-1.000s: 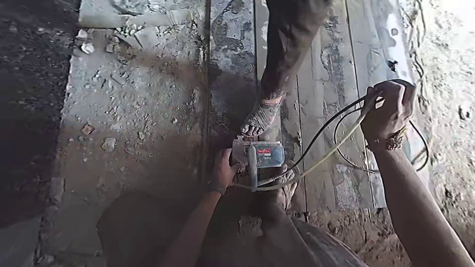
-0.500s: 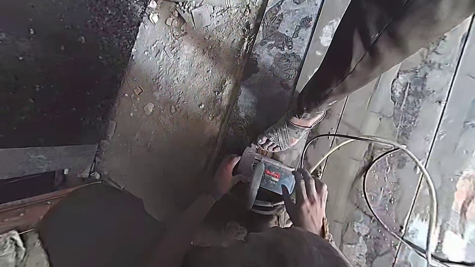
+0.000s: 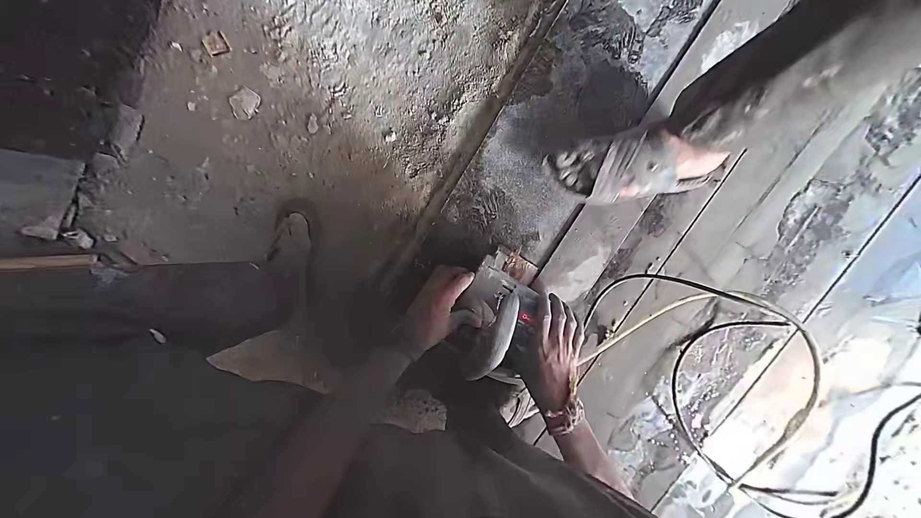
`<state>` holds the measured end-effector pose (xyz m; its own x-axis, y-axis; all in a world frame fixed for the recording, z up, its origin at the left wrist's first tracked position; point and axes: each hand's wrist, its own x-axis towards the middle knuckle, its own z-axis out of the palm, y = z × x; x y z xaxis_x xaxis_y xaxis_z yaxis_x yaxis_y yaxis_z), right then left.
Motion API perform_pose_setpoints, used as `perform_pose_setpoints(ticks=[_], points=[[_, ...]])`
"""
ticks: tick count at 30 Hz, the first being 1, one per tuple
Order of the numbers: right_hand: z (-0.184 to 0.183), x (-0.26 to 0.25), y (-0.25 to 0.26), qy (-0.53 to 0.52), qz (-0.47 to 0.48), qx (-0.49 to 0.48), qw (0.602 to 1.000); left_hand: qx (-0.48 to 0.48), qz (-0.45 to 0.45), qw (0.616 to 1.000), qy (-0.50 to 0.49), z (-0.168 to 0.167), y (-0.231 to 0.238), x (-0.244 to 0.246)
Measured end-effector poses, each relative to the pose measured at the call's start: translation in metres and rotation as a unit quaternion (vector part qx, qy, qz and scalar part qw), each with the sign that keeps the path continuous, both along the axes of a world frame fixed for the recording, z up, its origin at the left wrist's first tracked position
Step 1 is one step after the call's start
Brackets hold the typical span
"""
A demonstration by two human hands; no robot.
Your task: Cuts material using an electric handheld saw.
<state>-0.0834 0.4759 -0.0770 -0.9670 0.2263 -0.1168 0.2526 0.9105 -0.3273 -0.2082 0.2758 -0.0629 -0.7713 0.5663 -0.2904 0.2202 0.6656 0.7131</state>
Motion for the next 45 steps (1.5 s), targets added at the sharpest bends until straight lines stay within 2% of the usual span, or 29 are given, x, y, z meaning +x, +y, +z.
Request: perform_pose_setpoints(ticks=[8, 12, 22, 45], points=[[-0.005, -0.002, -0.013, 0.03, -0.095, -0.009, 0.995, -0.001, -0.014, 1.0, 0.02, -0.005, 0.002, -0.007], [-0.006, -0.001, -0.016, 0.052, -0.121, -0.009, 0.991, 0.007, -0.02, 0.999, 0.045, -0.008, 0.004, -0.008], [-0.01, 0.003, -0.023, 0.109, -0.17, -0.001, 0.979, 0.009, -0.021, 0.999, 0.033, -0.008, 0.008, -0.014], [-0.013, -0.006, -0.018, 0.121, -0.204, -0.005, 0.971, 0.018, -0.008, 0.999, 0.033, -0.015, 0.018, -0.025]])
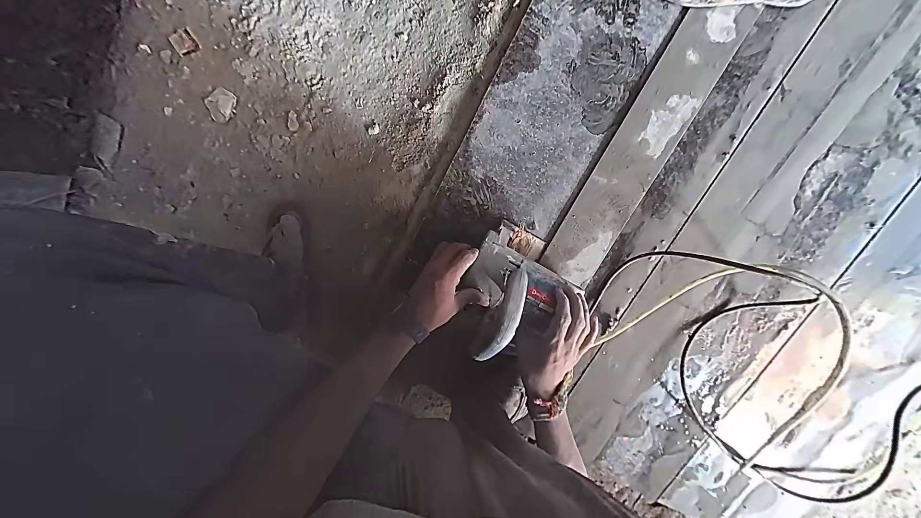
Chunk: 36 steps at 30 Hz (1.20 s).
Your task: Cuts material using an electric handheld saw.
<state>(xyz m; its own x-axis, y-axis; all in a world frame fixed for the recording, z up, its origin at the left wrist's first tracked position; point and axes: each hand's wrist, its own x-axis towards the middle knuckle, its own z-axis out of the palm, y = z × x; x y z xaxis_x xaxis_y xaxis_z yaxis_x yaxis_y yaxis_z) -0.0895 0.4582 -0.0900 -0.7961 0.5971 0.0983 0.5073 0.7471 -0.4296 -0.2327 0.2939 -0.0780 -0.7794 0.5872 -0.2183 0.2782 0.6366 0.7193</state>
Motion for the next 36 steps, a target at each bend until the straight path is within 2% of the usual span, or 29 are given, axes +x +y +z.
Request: perform_pose_setpoints(ticks=[36], points=[[-0.001, -0.017, 0.014, 0.003, -0.024, -0.019, 1.0, -0.001, -0.002, 1.0, 0.031, 0.001, 0.02, -0.02]])
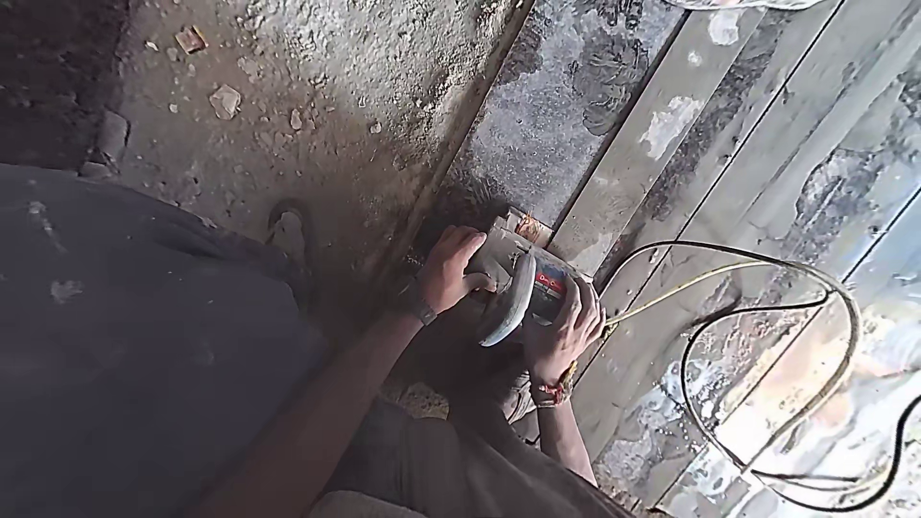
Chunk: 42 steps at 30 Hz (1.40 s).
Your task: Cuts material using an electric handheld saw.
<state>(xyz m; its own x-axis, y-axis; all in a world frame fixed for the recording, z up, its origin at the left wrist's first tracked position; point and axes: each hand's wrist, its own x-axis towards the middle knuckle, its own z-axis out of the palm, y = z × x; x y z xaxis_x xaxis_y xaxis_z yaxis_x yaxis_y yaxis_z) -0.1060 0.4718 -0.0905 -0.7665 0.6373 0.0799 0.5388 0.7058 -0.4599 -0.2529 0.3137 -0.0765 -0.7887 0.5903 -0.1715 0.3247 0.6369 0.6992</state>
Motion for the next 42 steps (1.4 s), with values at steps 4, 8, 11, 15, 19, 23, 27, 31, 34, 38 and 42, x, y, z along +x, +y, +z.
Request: perform_pose_setpoints(ticks=[4, 8, 11, 15, 19, 23, 27, 31, 34, 38, 42], points=[[0.001, -0.003, 0.001, -0.008, 0.001, 0.006, 1.0, 0.008, 0.0, 1.0, 0.009, -0.002, 0.001, -0.002], [0.001, -0.005, 0.003, -0.003, 0.002, 0.006, 1.0, 0.01, -0.001, 1.0, 0.003, -0.002, 0.003, -0.004], [-0.001, -0.007, 0.005, 0.0, 0.0, 0.01, 1.0, 0.015, 0.002, 1.0, 0.005, -0.002, 0.004, -0.006], [0.0, -0.008, 0.007, 0.001, 0.002, 0.004, 1.0, 0.014, 0.005, 1.0, 0.0, -0.001, 0.006, -0.008], [-0.003, -0.009, 0.01, 0.009, 0.016, 0.009, 1.0, 0.009, 0.003, 1.0, -0.005, 0.002, 0.009, -0.011], [0.009, -0.006, 0.016, -0.007, 0.054, -0.035, 0.998, 0.0, 0.0, 1.0, -0.01, 0.002, 0.01, -0.013], [0.042, 0.011, 0.0, 0.05, 0.061, -0.166, 0.983, 0.011, 0.005, 1.0, -0.01, 0.003, 0.011, -0.015], [0.04, 0.02, -0.033, 0.032, 0.104, -0.204, 0.973, 0.012, 0.001, 1.0, -0.01, 0.002, 0.011, -0.015], [0.036, 0.013, -0.044, 0.013, 0.075, -0.18, 0.981, 0.003, 0.002, 1.0, -0.015, 0.004, 0.012, -0.017], [0.038, 0.011, -0.044, 0.013, 0.029, -0.237, 0.971, -0.009, 0.004, 1.0, -0.026, 0.009, 0.016, -0.017], [0.033, 0.013, -0.049, 0.033, 0.001, -0.255, 0.966, -0.016, 0.003, 0.999, -0.034, 0.013, 0.018, -0.019]])
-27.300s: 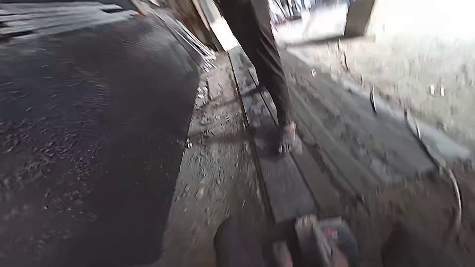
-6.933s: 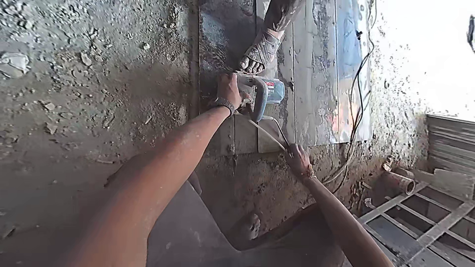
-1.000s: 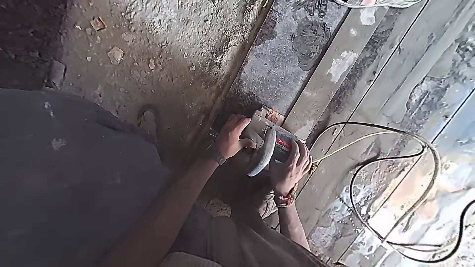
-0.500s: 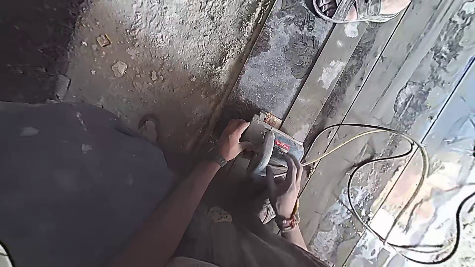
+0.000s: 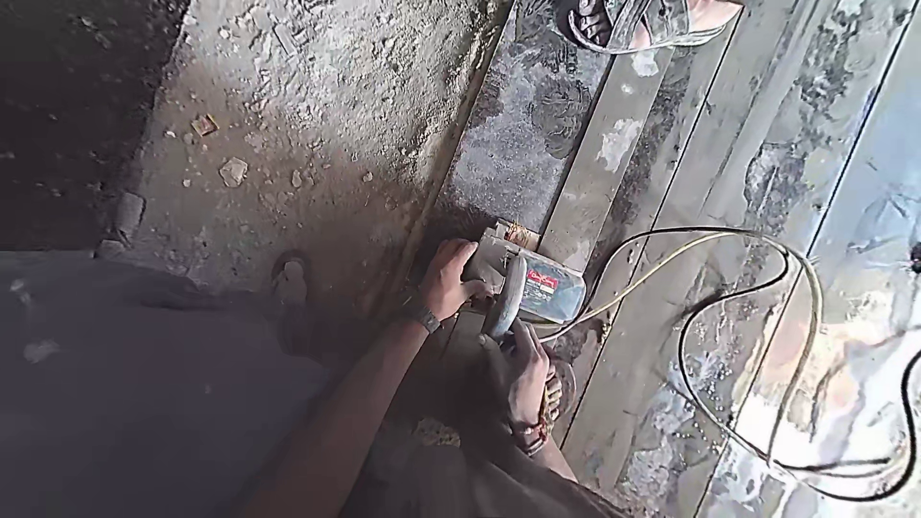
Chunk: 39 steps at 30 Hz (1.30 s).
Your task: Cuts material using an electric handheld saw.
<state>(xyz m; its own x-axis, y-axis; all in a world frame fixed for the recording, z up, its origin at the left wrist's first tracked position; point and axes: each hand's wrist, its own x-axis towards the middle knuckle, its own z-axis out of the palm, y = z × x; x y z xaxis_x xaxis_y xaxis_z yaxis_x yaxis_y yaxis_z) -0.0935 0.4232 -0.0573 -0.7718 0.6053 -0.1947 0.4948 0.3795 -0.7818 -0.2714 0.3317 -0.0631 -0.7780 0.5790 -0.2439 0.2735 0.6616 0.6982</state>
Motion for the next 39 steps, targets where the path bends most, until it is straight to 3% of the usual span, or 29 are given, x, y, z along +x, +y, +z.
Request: perform_pose_setpoints(ticks=[4, 9, 14, 21, 33, 36, 39], points=[[-0.001, -0.002, 0.0, 0.013, -0.026, -0.036, 0.999, -0.017, 0.002, 1.0, -0.025, 0.009, 0.004, -0.003], [0.0, -0.004, 0.0, 0.029, -0.043, -0.066, 0.996, 0.018, 0.061, 0.995, 0.079, -0.011, 0.012, 0.01], [0.0, -0.007, 0.0, 0.032, -0.046, -0.055, 0.997, -0.024, 0.107, 0.97, 0.215, -0.025, 0.03, 0.017], [0.002, -0.01, 0.003, 0.023, -0.036, -0.032, 0.999, 0.002, 0.134, 0.948, 0.289, -0.047, 0.035, 0.011], [-0.001, -0.013, 0.011, 0.033, -0.007, -0.008, 0.999, 0.095, 0.188, 0.931, 0.3, -0.065, 0.045, 0.006], [-0.007, 0.002, 0.018, 0.076, -0.022, -0.01, 0.997, 0.099, 0.193, 0.928, 0.303, -0.065, 0.047, 0.003], [-0.022, 0.036, 0.02, 0.041, -0.055, 0.048, 0.997, 0.103, 0.205, 0.925, 0.303, -0.065, 0.05, 0.002]])
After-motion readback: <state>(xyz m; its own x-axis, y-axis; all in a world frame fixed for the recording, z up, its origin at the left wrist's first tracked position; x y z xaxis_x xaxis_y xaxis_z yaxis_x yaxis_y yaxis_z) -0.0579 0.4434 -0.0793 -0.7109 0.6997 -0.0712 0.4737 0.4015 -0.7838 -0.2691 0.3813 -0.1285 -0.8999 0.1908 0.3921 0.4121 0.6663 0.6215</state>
